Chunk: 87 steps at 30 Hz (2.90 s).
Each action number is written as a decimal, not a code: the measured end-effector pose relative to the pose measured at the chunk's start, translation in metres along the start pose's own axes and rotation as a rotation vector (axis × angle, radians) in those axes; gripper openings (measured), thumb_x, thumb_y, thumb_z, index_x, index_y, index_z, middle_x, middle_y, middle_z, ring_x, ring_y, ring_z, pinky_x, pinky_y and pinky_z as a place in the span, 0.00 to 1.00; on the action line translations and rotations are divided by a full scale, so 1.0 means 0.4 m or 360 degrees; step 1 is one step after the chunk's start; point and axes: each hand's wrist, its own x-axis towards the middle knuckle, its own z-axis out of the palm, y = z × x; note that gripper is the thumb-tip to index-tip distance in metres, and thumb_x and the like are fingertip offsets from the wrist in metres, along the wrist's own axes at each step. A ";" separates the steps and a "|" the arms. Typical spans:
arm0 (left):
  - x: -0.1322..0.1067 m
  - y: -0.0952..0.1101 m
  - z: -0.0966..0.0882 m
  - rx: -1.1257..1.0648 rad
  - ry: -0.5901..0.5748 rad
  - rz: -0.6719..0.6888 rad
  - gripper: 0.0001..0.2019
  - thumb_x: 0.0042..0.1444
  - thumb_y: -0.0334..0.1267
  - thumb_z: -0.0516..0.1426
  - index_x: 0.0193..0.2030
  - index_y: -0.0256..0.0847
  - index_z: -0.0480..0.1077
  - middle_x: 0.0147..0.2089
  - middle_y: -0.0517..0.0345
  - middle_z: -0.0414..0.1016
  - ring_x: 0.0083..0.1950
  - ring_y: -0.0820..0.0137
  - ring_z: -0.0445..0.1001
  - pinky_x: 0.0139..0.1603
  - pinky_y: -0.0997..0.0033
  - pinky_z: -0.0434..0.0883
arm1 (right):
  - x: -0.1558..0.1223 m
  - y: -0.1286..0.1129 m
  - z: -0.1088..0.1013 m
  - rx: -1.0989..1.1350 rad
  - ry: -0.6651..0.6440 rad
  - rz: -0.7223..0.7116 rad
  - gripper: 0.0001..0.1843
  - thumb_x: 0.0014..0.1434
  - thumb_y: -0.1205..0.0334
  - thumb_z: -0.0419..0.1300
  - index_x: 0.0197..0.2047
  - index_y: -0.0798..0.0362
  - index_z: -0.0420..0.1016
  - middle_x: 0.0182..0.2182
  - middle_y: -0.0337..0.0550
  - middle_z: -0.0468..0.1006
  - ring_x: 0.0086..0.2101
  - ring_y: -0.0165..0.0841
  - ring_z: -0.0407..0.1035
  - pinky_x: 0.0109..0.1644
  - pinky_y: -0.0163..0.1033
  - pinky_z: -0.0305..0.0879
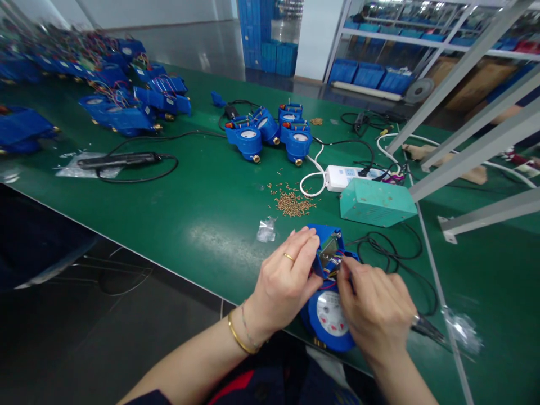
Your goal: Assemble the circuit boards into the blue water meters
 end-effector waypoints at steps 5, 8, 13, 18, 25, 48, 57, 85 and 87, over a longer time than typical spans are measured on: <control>-0.003 -0.006 0.006 -0.0011 0.0009 0.0006 0.23 0.56 0.27 0.61 0.58 0.26 0.66 0.57 0.37 0.77 0.63 0.59 0.74 0.67 0.58 0.72 | 0.000 0.006 0.004 -0.0006 -0.0021 0.0049 0.04 0.67 0.67 0.61 0.41 0.60 0.75 0.27 0.43 0.78 0.25 0.33 0.67 0.33 0.42 0.55; -0.004 -0.011 0.009 -0.0026 0.0004 0.0012 0.23 0.56 0.27 0.61 0.58 0.26 0.66 0.57 0.37 0.77 0.63 0.59 0.74 0.67 0.58 0.72 | 0.001 0.008 0.004 -0.0013 -0.0032 0.0057 0.05 0.67 0.66 0.61 0.41 0.60 0.76 0.24 0.41 0.75 0.23 0.33 0.67 0.32 0.42 0.55; -0.005 -0.019 0.009 -0.0082 -0.0008 -0.0002 0.24 0.56 0.27 0.62 0.59 0.28 0.66 0.57 0.39 0.77 0.63 0.59 0.74 0.67 0.57 0.72 | 0.016 0.011 0.003 0.0115 -0.0077 0.0164 0.09 0.69 0.64 0.57 0.37 0.58 0.76 0.20 0.36 0.69 0.21 0.32 0.63 0.31 0.40 0.54; -0.004 -0.019 0.007 -0.0110 -0.0012 -0.0027 0.24 0.57 0.28 0.60 0.60 0.30 0.64 0.59 0.38 0.76 0.64 0.59 0.73 0.66 0.55 0.73 | 0.030 0.013 0.001 0.0536 -0.0118 0.0522 0.10 0.65 0.61 0.59 0.32 0.54 0.74 0.16 0.29 0.59 0.18 0.27 0.57 0.27 0.35 0.54; -0.002 -0.020 0.007 -0.0183 0.0000 0.0002 0.23 0.58 0.28 0.61 0.60 0.30 0.64 0.59 0.37 0.76 0.65 0.59 0.72 0.66 0.54 0.73 | 0.036 0.027 -0.014 0.1550 -0.0577 0.1502 0.16 0.56 0.49 0.63 0.32 0.55 0.76 0.16 0.28 0.55 0.17 0.24 0.49 0.20 0.31 0.45; 0.006 -0.085 0.019 -0.0829 -0.0053 -0.0340 0.29 0.50 0.36 0.69 0.59 0.37 0.68 0.57 0.43 0.78 0.59 0.61 0.78 0.62 0.56 0.76 | 0.029 -0.001 -0.036 0.0801 -0.0088 0.0614 0.08 0.65 0.62 0.60 0.35 0.55 0.76 0.15 0.27 0.58 0.16 0.24 0.57 0.24 0.32 0.54; 0.000 -0.088 0.025 -0.0855 -0.0022 -0.0370 0.30 0.50 0.37 0.69 0.59 0.37 0.68 0.57 0.42 0.78 0.58 0.60 0.78 0.62 0.54 0.76 | 0.024 -0.015 -0.034 0.0874 -0.0038 0.0719 0.07 0.65 0.61 0.62 0.37 0.54 0.79 0.15 0.27 0.59 0.16 0.24 0.55 0.22 0.32 0.54; 0.000 -0.073 0.027 -0.0788 0.0027 -0.0363 0.30 0.48 0.34 0.69 0.58 0.37 0.67 0.57 0.43 0.78 0.59 0.61 0.78 0.61 0.55 0.77 | 0.011 -0.015 -0.022 0.1562 -0.0352 0.1455 0.15 0.60 0.51 0.64 0.33 0.55 0.79 0.16 0.30 0.57 0.18 0.25 0.53 0.21 0.31 0.50; 0.000 -0.071 0.028 -0.0790 0.0021 -0.0391 0.30 0.48 0.33 0.69 0.59 0.37 0.68 0.56 0.43 0.78 0.58 0.60 0.78 0.61 0.55 0.77 | 0.014 -0.015 -0.022 0.1525 -0.0349 0.1419 0.14 0.60 0.52 0.64 0.33 0.55 0.79 0.16 0.30 0.57 0.17 0.25 0.53 0.20 0.31 0.50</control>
